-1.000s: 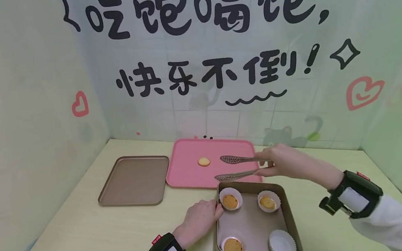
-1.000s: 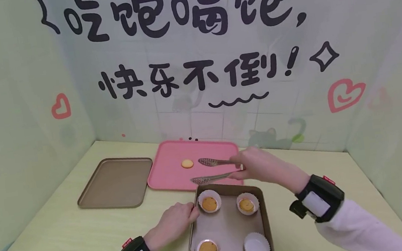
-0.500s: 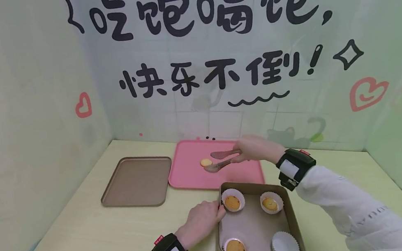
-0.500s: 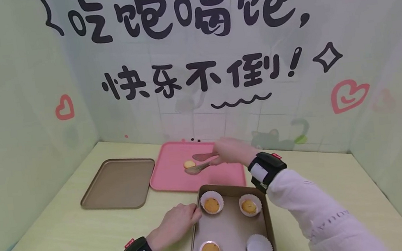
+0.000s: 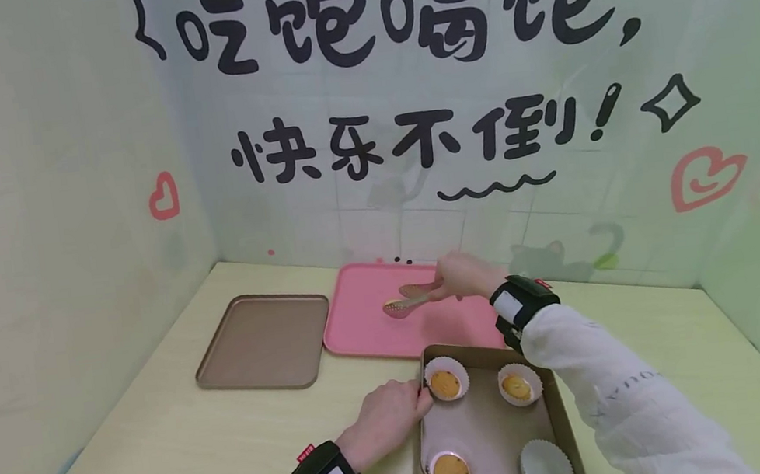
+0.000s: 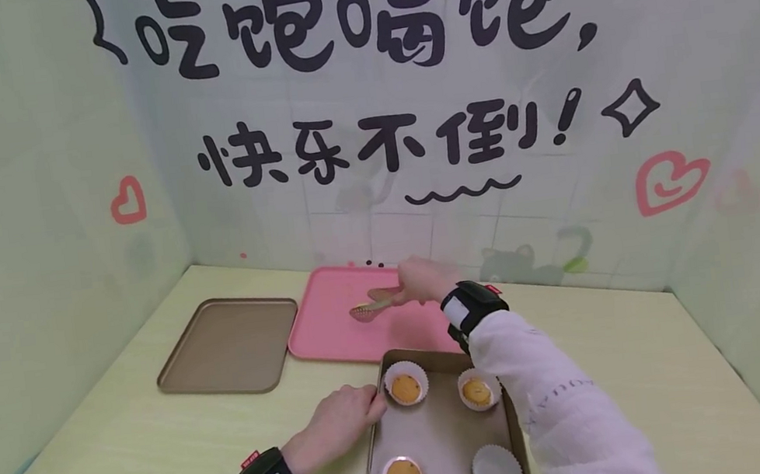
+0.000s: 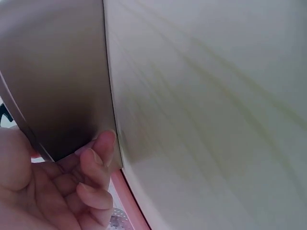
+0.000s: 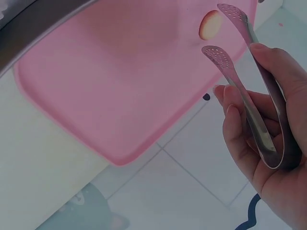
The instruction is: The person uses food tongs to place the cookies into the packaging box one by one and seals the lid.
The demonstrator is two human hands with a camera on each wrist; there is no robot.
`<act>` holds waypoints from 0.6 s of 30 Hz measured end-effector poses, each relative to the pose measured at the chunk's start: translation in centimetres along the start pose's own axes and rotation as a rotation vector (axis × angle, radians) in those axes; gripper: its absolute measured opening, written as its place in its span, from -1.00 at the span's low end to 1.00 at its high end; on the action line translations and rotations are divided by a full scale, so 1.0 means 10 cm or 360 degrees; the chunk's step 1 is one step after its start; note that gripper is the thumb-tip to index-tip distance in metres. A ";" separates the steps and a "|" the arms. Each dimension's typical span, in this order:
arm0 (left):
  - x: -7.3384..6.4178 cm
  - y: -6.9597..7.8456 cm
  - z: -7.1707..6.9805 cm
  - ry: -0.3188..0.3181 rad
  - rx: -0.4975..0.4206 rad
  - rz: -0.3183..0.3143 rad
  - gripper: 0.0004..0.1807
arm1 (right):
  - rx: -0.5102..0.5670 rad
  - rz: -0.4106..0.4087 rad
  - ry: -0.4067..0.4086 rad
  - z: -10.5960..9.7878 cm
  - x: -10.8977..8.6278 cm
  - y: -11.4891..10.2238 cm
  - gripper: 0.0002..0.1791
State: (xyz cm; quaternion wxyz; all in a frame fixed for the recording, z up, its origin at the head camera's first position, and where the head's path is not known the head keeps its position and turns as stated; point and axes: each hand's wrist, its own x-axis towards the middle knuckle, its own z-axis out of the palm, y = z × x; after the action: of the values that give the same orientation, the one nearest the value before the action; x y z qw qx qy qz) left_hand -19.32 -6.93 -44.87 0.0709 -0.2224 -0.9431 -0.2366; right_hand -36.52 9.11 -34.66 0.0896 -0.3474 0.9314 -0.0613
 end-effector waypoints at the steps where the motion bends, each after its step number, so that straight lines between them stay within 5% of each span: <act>1: 0.00 0.00 0.00 0.0000 0.0026 0.0016 -0.64 | 0.0008 0.0016 -0.0011 0.01 0.02 0.00 -0.75; 12: -0.01 -0.01 0.01 0.0041 0.0078 0.0026 -0.66 | 0.0032 0.0153 -0.0053 0.12 0.14 0.02 -0.77; 18: -0.03 -0.02 -0.01 0.0047 0.0263 0.0186 -0.70 | 0.0025 0.0159 -0.0045 0.14 0.17 0.03 -0.78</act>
State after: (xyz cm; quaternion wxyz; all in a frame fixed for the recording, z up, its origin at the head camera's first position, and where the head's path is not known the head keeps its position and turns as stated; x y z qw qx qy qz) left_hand -19.19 -7.25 -44.97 0.1167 -0.2671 -0.9436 -0.1568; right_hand -37.70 8.15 -36.34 0.1085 -0.3006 0.9457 -0.0591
